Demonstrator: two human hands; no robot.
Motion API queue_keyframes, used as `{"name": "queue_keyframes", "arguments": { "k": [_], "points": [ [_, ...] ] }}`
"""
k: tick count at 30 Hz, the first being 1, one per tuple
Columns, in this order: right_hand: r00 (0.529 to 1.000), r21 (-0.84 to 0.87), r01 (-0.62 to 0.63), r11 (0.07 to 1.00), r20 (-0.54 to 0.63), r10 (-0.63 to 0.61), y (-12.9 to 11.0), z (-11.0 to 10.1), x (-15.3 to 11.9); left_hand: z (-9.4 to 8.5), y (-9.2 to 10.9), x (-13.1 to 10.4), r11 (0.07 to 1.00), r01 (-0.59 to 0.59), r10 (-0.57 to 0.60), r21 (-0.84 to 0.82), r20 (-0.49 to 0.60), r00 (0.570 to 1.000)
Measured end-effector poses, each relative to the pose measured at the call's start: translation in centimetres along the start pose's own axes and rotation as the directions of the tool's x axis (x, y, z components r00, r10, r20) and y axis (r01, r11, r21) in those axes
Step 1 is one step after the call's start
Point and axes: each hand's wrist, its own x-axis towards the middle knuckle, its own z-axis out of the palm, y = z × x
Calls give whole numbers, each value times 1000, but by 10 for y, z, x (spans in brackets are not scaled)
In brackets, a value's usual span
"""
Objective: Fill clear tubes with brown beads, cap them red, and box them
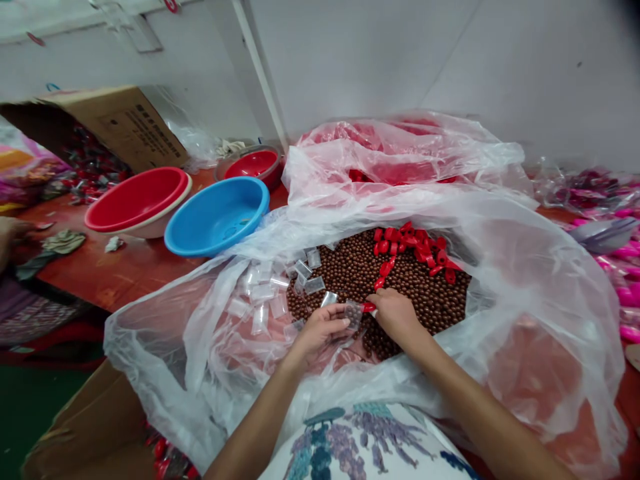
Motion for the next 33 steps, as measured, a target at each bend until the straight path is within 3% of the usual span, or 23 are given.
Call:
{"name": "queue_keyframes", "arguments": {
  "k": [6, 9, 11, 13, 20, 24, 27, 31, 33],
  "points": [
    [1000, 5, 4, 1000, 7, -4, 3, 4, 1, -2, 0, -6, 995, -4, 7, -98, 25, 1000],
    [1000, 268, 16, 963, -21, -11, 6, -3, -3, -1, -2, -6, 995, -23, 26, -95, 31, 999],
    [999, 505, 37, 862, -17, -33, 6, -8, -5, 0, -4, -5, 997, -33, 35, -68, 26, 999],
    [997, 624, 61, 779, -4, -76, 6, -13, -7, 0, -7, -3, 998, -47, 48, -30, 35, 998],
    [964, 643, 185, 743, 27, -264, 4, -25, -14, 1, -14, 0, 993, -77, 72, 88, 64, 995],
    [951, 641, 196, 742, 61, -304, 2, -31, -18, 2, -18, -1, 994, -84, 78, 72, 84, 993],
    [982, 643, 126, 756, 25, -185, 8, -29, -19, 4, -16, -4, 998, -62, 61, 9, 117, 991],
    [994, 542, -109, 833, 42, 103, 23, -19, -23, 7, -7, -12, 995, -27, 41, -99, 147, 988],
    [983, 604, -169, 779, 48, 176, 27, -16, -26, 9, -2, -15, 988, -33, 55, -152, 145, 988]
  ]
}}
